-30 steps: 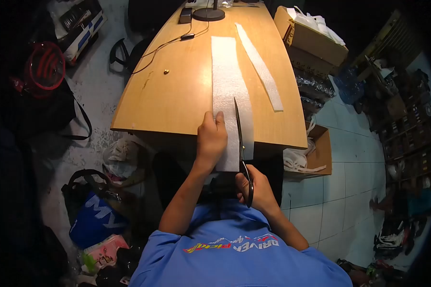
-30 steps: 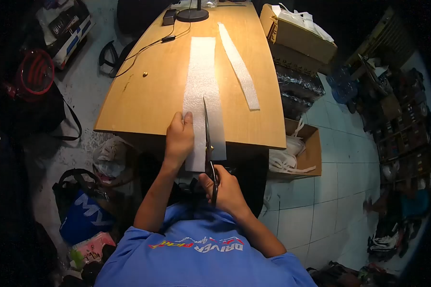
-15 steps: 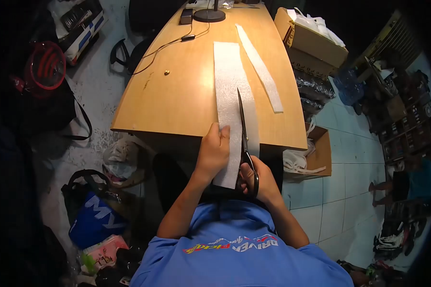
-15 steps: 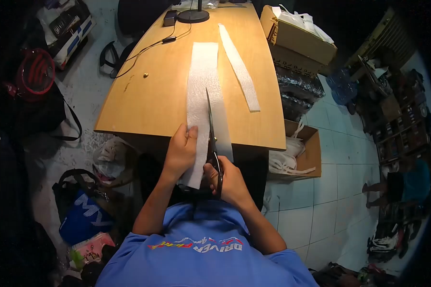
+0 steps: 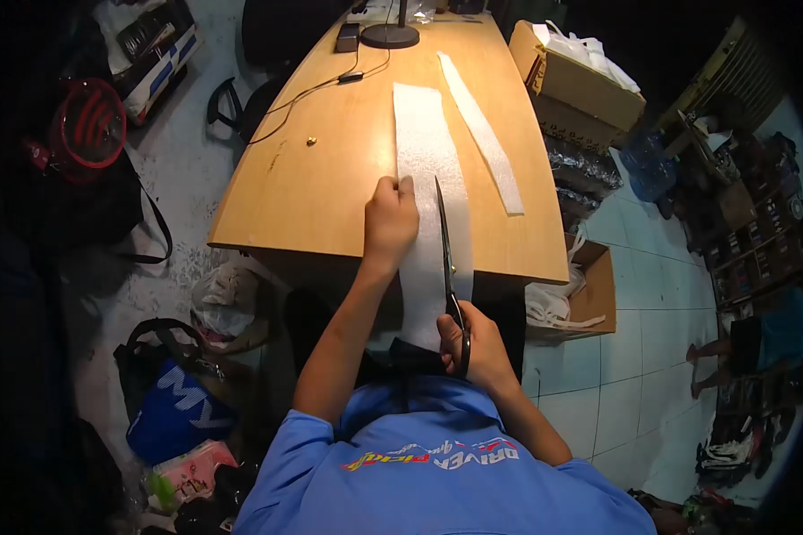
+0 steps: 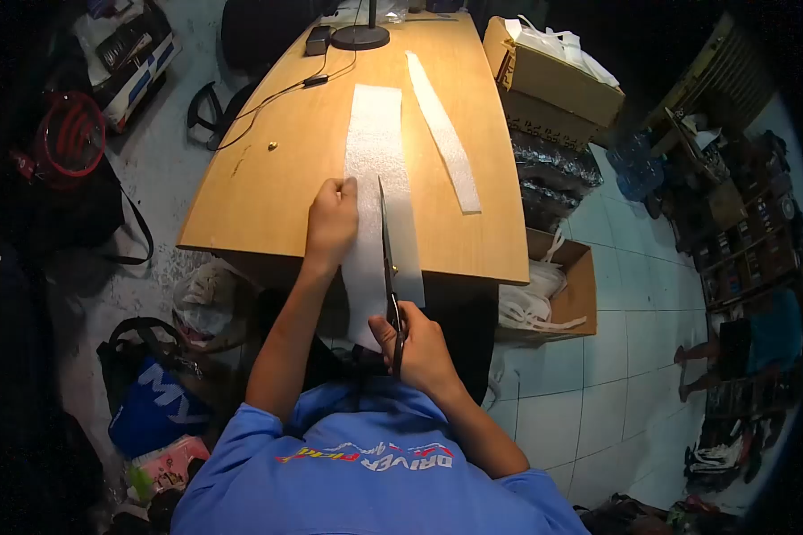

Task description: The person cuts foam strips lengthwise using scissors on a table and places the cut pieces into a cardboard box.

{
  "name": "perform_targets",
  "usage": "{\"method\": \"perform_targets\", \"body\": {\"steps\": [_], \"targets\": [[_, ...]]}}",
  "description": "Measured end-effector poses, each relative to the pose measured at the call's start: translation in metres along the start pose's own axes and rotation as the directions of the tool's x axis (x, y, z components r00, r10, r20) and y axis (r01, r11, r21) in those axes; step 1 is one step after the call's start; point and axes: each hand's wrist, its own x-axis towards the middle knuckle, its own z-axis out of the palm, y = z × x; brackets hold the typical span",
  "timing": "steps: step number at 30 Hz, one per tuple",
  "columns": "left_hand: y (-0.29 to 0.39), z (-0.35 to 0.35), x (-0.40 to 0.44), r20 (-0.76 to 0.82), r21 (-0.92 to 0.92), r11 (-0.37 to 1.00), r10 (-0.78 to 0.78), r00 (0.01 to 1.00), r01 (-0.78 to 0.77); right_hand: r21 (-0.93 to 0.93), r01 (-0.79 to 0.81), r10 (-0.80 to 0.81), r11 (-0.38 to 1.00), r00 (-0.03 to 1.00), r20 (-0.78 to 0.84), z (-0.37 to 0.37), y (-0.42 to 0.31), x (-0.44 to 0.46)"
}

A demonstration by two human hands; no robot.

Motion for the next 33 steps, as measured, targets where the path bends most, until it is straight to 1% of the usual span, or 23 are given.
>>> {"method": "perform_targets", "body": {"steps": [1,4,7,10,13,16,20,22,26,29,30,32,33], "targets": [[0.004,0.001,-0.004,0.021,0.008,1.000,0.010,1.000,-0.010,0.017,-0.013,0.013,1.000,1.000,-0.013,-0.001,-0.002,0.001],[0.005,0.003,-0.012,0.070,0.035,0.998,0.045,0.997,-0.048,-0.112,0.050,-0.057,0.992,0.996,-0.062,-0.004,-0.004,0.009],[0.004,0.000,-0.012,0.087,0.028,0.998,0.047,0.995,-0.050,-0.256,0.222,-0.251,0.941,0.964,-0.086,-0.005,0.007,0.018],[0.000,-0.003,-0.011,0.102,0.014,0.999,0.051,0.993,-0.052,-0.163,0.115,-0.124,0.980,0.991,-0.049,-0.005,0.008,0.020],[0.004,-0.008,-0.016,0.128,-0.052,0.996,0.077,0.989,-0.071,-0.064,0.048,-0.050,0.997,0.998,-0.036,-0.003,-0.004,0.015],[0.009,-0.009,-0.031,0.170,-0.060,0.993,0.109,0.979,-0.100,0.008,0.043,-0.043,0.999,0.998,-0.053,-0.006,-0.006,0.024],[0.001,-0.012,-0.026,0.203,-0.119,0.993,0.006,0.979,0.018,0.024,0.094,-0.094,0.995,0.996,-0.007,-0.012,0.000,0.028],[0.001,-0.014,-0.018,0.195,-0.111,0.992,-0.029,0.980,0.051,-0.058,0.117,-0.119,0.991,0.993,-0.024,-0.013,-0.001,0.026],[0.002,-0.008,0.015,0.126,-0.212,0.965,-0.128,0.984,0.153,-0.144,0.132,-0.137,0.981,0.990,-0.031,-0.008,0.010,0.023],[-0.011,0.010,0.030,-0.078,-0.092,0.996,0.003,0.997,-0.010,-0.131,0.109,-0.114,0.985,0.993,-0.028,-0.001,0.009,0.019],[-0.007,0.010,0.026,-0.070,-0.055,0.998,0.035,0.997,-0.038,-0.155,0.112,-0.117,0.982,0.993,-0.023,-0.002,0.010,0.021],[-0.001,0.011,0.012,-0.046,0.021,0.995,0.101,0.994,-0.100,-0.063,0.050,-0.052,0.997,0.998,-0.032,-0.002,0.002,0.023],[0.003,0.013,0.005,-0.048,0.017,0.995,0.096,0.994,-0.096,-0.015,0.015,-0.016,1.000,0.999,-0.033,-0.001,-0.001,0.025]]}}
